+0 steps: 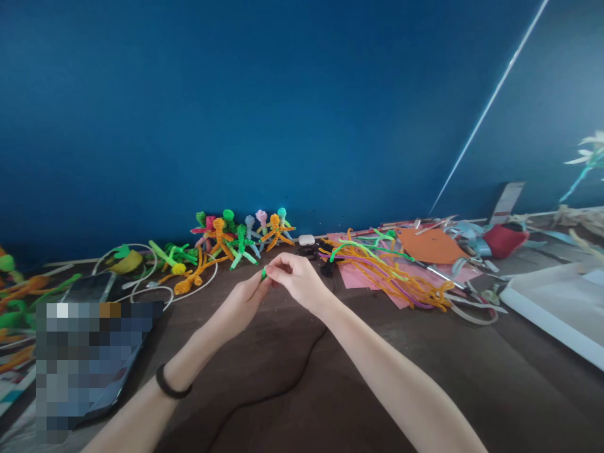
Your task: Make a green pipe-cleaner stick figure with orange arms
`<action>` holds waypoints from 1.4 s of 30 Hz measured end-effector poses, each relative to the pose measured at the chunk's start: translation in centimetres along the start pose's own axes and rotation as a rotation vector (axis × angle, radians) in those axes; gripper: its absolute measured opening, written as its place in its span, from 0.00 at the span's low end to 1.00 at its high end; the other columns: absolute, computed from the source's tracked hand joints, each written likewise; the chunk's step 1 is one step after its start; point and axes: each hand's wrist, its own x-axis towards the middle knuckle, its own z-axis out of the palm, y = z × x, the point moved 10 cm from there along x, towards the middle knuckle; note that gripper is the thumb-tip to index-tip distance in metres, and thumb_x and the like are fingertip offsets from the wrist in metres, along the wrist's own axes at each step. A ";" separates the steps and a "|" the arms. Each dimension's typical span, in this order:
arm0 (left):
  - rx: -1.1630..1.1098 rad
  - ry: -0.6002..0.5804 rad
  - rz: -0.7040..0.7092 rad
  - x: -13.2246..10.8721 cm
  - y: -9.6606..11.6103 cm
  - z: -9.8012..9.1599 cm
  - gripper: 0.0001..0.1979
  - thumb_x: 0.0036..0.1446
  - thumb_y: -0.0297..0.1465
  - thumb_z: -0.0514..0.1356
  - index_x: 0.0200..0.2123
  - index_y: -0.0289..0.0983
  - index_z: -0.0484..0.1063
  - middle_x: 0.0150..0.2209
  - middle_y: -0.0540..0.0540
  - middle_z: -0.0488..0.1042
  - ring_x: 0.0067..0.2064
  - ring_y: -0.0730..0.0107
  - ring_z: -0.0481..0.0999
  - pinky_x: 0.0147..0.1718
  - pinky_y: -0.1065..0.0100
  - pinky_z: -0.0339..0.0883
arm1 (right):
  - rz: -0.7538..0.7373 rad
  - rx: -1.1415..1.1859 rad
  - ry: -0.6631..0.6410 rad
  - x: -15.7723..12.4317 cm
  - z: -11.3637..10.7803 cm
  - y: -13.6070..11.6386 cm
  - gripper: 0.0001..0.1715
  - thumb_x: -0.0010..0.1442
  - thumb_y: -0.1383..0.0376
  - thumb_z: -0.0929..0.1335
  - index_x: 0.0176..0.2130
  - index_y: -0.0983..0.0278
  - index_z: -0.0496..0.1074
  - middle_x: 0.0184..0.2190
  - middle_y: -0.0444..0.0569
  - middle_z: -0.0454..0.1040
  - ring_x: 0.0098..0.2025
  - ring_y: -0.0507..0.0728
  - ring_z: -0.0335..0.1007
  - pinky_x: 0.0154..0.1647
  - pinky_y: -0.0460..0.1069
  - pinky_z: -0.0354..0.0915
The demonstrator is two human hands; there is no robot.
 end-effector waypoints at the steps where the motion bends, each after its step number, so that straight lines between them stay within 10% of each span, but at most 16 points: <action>1: -0.004 0.007 0.000 0.0 0.0 -0.1 0.15 0.60 0.37 0.43 0.34 0.36 0.64 0.23 0.52 0.64 0.24 0.74 0.60 0.25 0.72 0.53 | -0.014 0.010 0.004 0.0 0.0 -0.1 0.11 0.52 0.60 0.67 0.26 0.66 0.68 0.21 0.43 0.68 0.25 0.50 0.64 0.29 0.47 0.60; 13: -0.323 -0.153 -0.107 -0.4 -0.3 1.4 0.17 0.58 0.42 0.44 0.24 0.37 0.56 0.18 0.55 0.52 0.20 0.79 0.50 0.19 0.73 0.47 | -0.008 0.238 -0.265 0.1 0.8 1.0 0.12 0.49 0.64 0.71 0.36 0.64 0.73 0.33 0.46 0.73 0.35 0.50 0.68 0.39 0.47 0.63; 34: -0.532 -0.279 -0.086 -0.8 0.4 2.6 0.19 0.58 0.43 0.45 0.20 0.38 0.48 0.18 0.56 0.45 0.20 0.80 0.44 0.17 0.72 0.39 | -0.122 0.354 -0.141 -0.4 0.8 -0.1 0.09 0.49 0.59 0.71 0.29 0.62 0.77 0.26 0.44 0.63 0.29 0.49 0.60 0.31 0.46 0.59; 42: -0.395 -0.112 -0.069 -0.4 -0.3 1.5 0.18 0.59 0.41 0.45 0.22 0.37 0.51 0.19 0.55 0.50 0.21 0.80 0.50 0.18 0.72 0.45 | -0.105 0.357 -0.026 -0.4 0.7 0.4 0.10 0.51 0.59 0.69 0.29 0.64 0.74 0.27 0.45 0.67 0.29 0.50 0.62 0.31 0.46 0.60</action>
